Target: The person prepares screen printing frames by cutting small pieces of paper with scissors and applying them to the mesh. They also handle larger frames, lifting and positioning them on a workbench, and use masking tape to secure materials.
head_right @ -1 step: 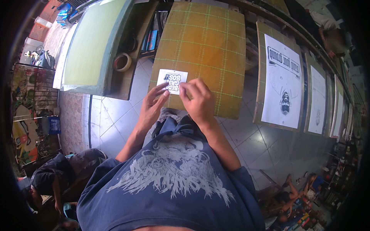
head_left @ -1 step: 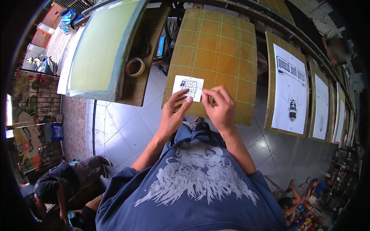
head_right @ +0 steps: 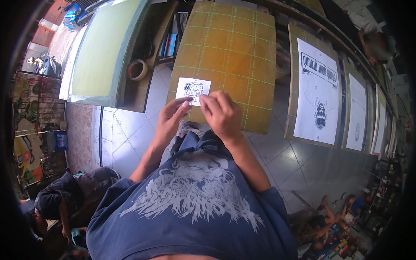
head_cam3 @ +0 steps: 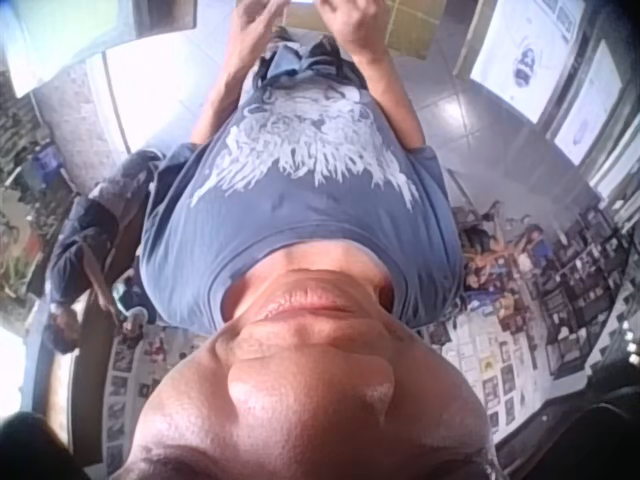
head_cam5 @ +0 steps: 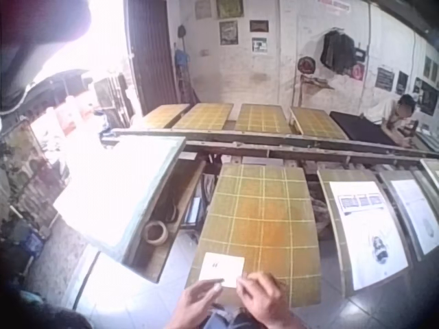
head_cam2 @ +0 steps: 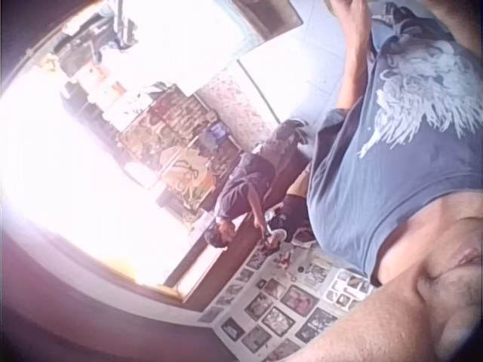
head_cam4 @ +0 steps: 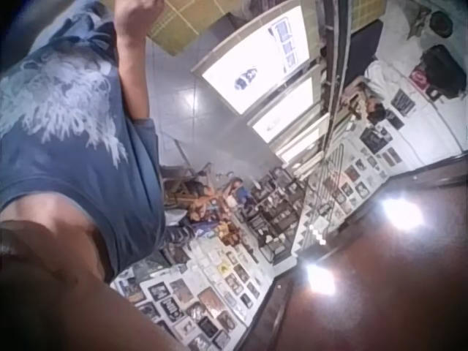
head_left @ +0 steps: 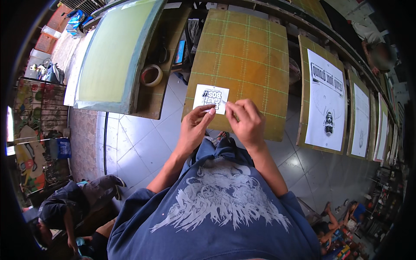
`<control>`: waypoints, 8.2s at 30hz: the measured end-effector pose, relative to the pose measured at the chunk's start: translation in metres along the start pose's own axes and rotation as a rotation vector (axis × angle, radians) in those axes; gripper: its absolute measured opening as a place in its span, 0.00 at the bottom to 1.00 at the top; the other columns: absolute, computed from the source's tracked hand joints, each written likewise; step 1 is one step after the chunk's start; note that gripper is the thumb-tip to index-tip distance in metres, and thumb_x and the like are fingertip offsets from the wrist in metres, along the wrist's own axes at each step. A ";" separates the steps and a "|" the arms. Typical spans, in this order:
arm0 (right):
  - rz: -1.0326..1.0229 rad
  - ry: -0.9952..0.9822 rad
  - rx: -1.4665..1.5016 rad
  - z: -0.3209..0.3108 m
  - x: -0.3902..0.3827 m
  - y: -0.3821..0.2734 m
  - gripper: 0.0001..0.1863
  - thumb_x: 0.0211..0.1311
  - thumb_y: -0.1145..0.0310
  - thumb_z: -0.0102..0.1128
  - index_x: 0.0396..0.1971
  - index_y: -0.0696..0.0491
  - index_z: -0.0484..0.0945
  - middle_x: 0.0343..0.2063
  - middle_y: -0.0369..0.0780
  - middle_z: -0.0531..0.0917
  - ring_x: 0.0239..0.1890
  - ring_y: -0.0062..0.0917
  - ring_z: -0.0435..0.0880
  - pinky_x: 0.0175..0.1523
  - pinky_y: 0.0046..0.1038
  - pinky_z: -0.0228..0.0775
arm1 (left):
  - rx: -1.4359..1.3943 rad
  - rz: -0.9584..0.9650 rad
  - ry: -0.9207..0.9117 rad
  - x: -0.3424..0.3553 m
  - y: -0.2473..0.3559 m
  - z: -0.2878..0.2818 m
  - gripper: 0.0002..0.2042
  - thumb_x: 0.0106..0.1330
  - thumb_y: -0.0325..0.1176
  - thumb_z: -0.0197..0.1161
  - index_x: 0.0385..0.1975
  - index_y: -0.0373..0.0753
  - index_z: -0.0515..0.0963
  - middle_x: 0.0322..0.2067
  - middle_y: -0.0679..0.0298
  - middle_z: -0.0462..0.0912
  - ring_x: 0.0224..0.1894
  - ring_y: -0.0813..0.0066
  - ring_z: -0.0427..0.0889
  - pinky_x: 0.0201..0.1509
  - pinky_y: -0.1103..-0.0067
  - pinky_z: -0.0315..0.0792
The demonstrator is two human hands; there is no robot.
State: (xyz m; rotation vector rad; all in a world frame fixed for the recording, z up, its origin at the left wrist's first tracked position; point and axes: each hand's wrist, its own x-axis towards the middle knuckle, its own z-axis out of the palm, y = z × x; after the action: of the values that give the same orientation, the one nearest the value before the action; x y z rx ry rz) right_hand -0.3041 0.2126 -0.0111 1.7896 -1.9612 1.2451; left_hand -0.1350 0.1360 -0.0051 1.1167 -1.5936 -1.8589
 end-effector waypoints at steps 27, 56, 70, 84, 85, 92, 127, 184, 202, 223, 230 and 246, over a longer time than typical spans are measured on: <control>0.203 -0.654 -0.106 0.097 0.028 0.027 0.51 0.47 0.59 0.82 0.69 0.55 0.62 0.58 0.52 0.72 0.64 0.49 0.69 0.68 0.45 0.66 | 0.060 -0.014 0.353 0.018 -0.044 -0.062 0.18 0.74 0.43 0.65 0.43 0.29 0.84 0.38 0.59 0.89 0.39 0.75 0.86 0.45 0.78 0.79; 0.406 -1.162 0.814 0.038 0.061 0.040 0.28 0.47 0.65 0.84 0.47 0.60 0.80 0.36 0.38 0.87 0.38 0.19 0.83 0.45 0.26 0.77 | 0.234 0.087 -0.052 0.031 -0.018 -0.073 0.15 0.72 0.35 0.66 0.48 0.28 0.85 0.36 0.59 0.90 0.39 0.78 0.86 0.46 0.79 0.79; 0.448 -1.083 0.646 0.047 0.053 0.034 0.29 0.49 0.55 0.83 0.44 0.59 0.81 0.34 0.41 0.87 0.37 0.23 0.85 0.43 0.29 0.78 | 0.231 0.042 -0.047 0.021 -0.019 -0.073 0.16 0.72 0.39 0.66 0.45 0.28 0.85 0.34 0.62 0.88 0.37 0.81 0.83 0.44 0.80 0.77; 0.446 -0.983 0.399 0.046 0.051 0.025 0.32 0.44 0.50 0.82 0.44 0.57 0.81 0.34 0.45 0.87 0.35 0.30 0.87 0.43 0.32 0.79 | 0.163 -0.016 -0.003 0.023 -0.027 -0.070 0.17 0.71 0.41 0.68 0.44 0.28 0.86 0.32 0.62 0.88 0.35 0.81 0.83 0.41 0.81 0.77; 0.441 -0.979 0.394 0.046 0.051 0.024 0.33 0.45 0.50 0.82 0.45 0.57 0.80 0.34 0.45 0.87 0.35 0.31 0.87 0.44 0.32 0.79 | 0.164 -0.013 -0.005 0.023 -0.027 -0.070 0.17 0.71 0.41 0.68 0.44 0.28 0.86 0.32 0.62 0.88 0.35 0.81 0.83 0.41 0.81 0.77; 0.481 -0.874 0.400 0.046 0.049 0.020 0.35 0.48 0.48 0.80 0.49 0.56 0.79 0.38 0.47 0.87 0.41 0.34 0.88 0.48 0.35 0.80 | 0.144 -0.005 -0.005 0.024 -0.022 -0.064 0.16 0.71 0.39 0.68 0.45 0.28 0.86 0.33 0.62 0.88 0.36 0.81 0.82 0.42 0.81 0.77; 0.352 -0.550 0.112 0.088 0.019 0.060 0.15 0.58 0.69 0.72 0.44 0.54 0.81 0.42 0.45 0.86 0.50 0.42 0.83 0.56 0.40 0.74 | 0.790 0.460 0.481 0.051 -0.077 -0.048 0.28 0.56 0.29 0.75 0.60 0.42 0.77 0.52 0.56 0.79 0.47 0.60 0.83 0.53 0.67 0.78; 0.377 -0.398 0.181 0.089 -0.001 0.073 0.16 0.54 0.67 0.76 0.41 0.56 0.83 0.39 0.43 0.86 0.41 0.35 0.86 0.46 0.34 0.78 | 1.074 0.416 0.255 0.005 -0.107 -0.026 0.30 0.63 0.54 0.70 0.65 0.55 0.76 0.77 0.45 0.49 0.79 0.43 0.42 0.78 0.45 0.33; 0.397 -0.423 0.183 0.087 0.003 0.072 0.18 0.54 0.67 0.77 0.42 0.58 0.83 0.41 0.44 0.86 0.44 0.36 0.86 0.49 0.35 0.77 | 1.074 0.465 0.273 0.007 -0.112 -0.027 0.29 0.61 0.56 0.71 0.62 0.54 0.80 0.76 0.45 0.52 0.79 0.43 0.45 0.77 0.44 0.34; 0.393 -0.417 0.167 0.089 0.002 0.073 0.18 0.54 0.66 0.77 0.42 0.57 0.83 0.40 0.44 0.86 0.43 0.36 0.86 0.48 0.35 0.78 | 1.087 0.438 0.301 0.004 -0.109 -0.024 0.29 0.62 0.57 0.70 0.62 0.55 0.80 0.76 0.43 0.50 0.78 0.40 0.44 0.77 0.44 0.34; 0.390 -0.421 0.149 0.088 0.002 0.072 0.19 0.54 0.64 0.77 0.43 0.56 0.83 0.40 0.43 0.86 0.43 0.35 0.86 0.47 0.35 0.78 | 1.085 0.432 0.307 0.004 -0.110 -0.023 0.29 0.62 0.57 0.70 0.63 0.56 0.79 0.76 0.43 0.51 0.78 0.40 0.44 0.77 0.44 0.35; 0.403 -0.430 0.157 0.089 0.002 0.074 0.18 0.53 0.66 0.78 0.42 0.56 0.83 0.39 0.43 0.86 0.41 0.34 0.85 0.46 0.34 0.77 | 1.085 0.426 0.305 0.003 -0.111 -0.023 0.30 0.62 0.56 0.70 0.64 0.56 0.78 0.76 0.43 0.51 0.78 0.39 0.45 0.77 0.45 0.36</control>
State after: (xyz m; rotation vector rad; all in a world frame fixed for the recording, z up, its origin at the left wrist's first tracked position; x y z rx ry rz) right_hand -0.3371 0.1425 -0.0972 1.9267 -2.6353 1.2259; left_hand -0.1000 0.1454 -0.1126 1.2001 -2.4327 -0.4407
